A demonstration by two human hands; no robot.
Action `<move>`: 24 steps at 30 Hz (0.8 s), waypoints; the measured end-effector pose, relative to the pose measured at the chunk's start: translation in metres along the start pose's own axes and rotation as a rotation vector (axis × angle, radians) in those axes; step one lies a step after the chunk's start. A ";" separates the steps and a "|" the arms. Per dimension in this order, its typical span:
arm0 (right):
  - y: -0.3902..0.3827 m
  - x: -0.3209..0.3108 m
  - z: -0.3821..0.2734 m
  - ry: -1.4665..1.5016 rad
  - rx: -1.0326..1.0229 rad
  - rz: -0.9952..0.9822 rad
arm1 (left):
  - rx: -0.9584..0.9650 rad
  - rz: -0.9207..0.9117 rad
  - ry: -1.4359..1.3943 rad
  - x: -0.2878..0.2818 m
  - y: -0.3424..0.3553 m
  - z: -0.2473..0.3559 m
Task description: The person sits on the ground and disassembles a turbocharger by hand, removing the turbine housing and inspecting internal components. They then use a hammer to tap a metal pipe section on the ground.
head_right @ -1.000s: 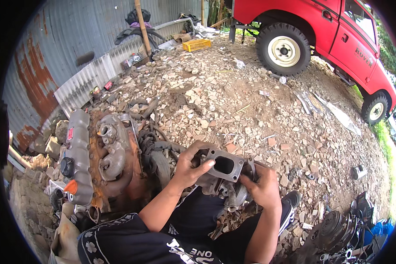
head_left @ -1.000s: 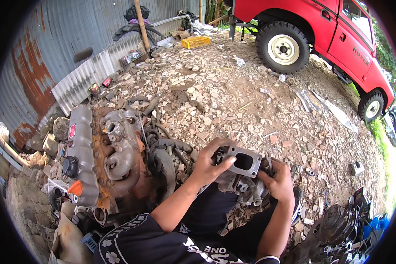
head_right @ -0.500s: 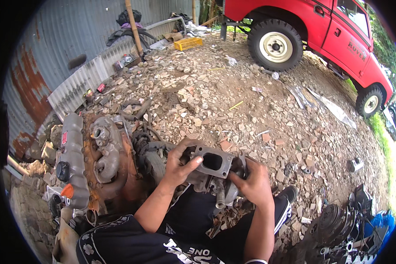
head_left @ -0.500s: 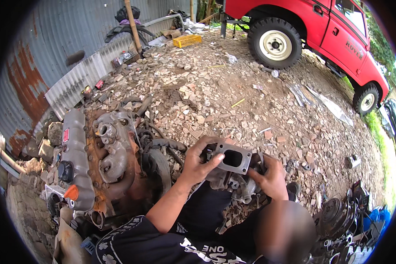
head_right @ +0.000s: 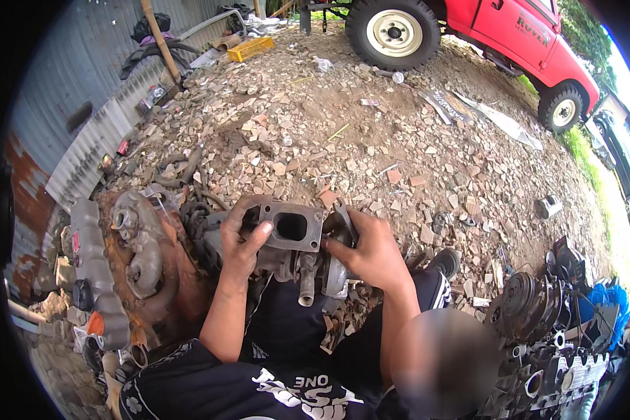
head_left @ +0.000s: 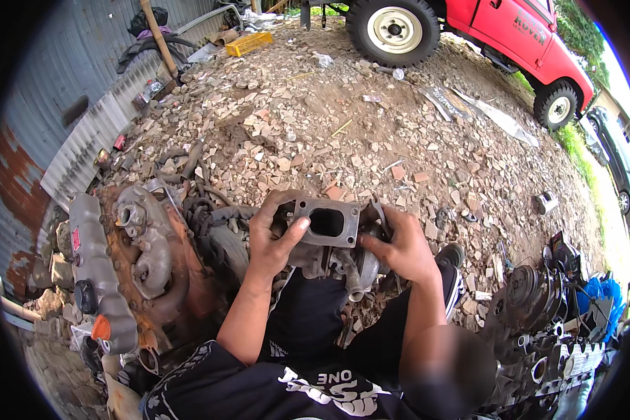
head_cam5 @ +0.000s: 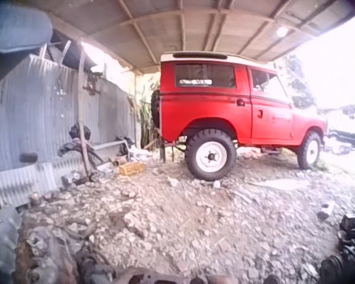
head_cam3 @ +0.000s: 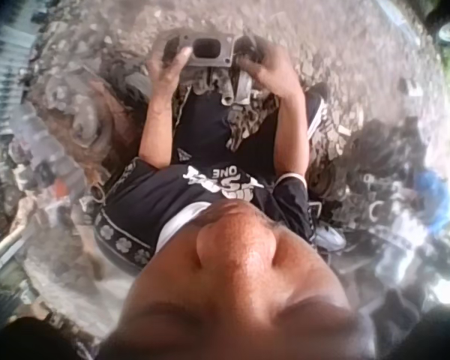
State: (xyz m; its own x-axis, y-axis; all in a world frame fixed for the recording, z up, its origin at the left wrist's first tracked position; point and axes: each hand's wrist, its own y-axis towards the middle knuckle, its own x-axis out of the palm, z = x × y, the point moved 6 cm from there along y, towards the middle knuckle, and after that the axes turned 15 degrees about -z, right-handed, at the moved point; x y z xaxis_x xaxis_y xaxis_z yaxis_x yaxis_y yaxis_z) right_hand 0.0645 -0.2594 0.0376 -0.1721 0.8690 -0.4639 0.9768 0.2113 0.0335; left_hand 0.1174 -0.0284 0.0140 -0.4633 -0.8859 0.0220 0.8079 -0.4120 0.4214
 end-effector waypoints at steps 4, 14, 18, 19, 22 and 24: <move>0.005 0.002 0.007 -0.022 0.076 0.129 | -0.035 -0.023 0.001 0.002 0.000 0.002; 0.004 0.000 -0.010 -0.115 0.040 -0.060 | -0.006 -0.003 -0.019 0.000 -0.001 0.004; 0.007 0.003 -0.001 -0.128 0.060 0.060 | 0.011 -0.020 -0.005 0.004 0.004 0.005; 0.005 0.002 -0.003 -0.125 0.080 0.066 | 0.010 -0.005 -0.021 0.005 0.004 0.005; 0.004 0.002 -0.007 -0.031 0.061 0.011 | 0.006 0.027 -0.031 0.005 0.003 0.007; 0.002 -0.001 -0.009 -0.046 0.019 -0.033 | -0.002 0.012 -0.014 0.003 0.002 0.008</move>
State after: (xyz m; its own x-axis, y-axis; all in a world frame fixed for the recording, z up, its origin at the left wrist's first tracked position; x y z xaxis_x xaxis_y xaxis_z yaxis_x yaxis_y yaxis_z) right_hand 0.0656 -0.2557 0.0462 -0.1986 0.8403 -0.5044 0.9730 0.2308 0.0014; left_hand 0.1147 -0.0307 0.0226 -0.4586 -0.8877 0.0402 0.8142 -0.4017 0.4192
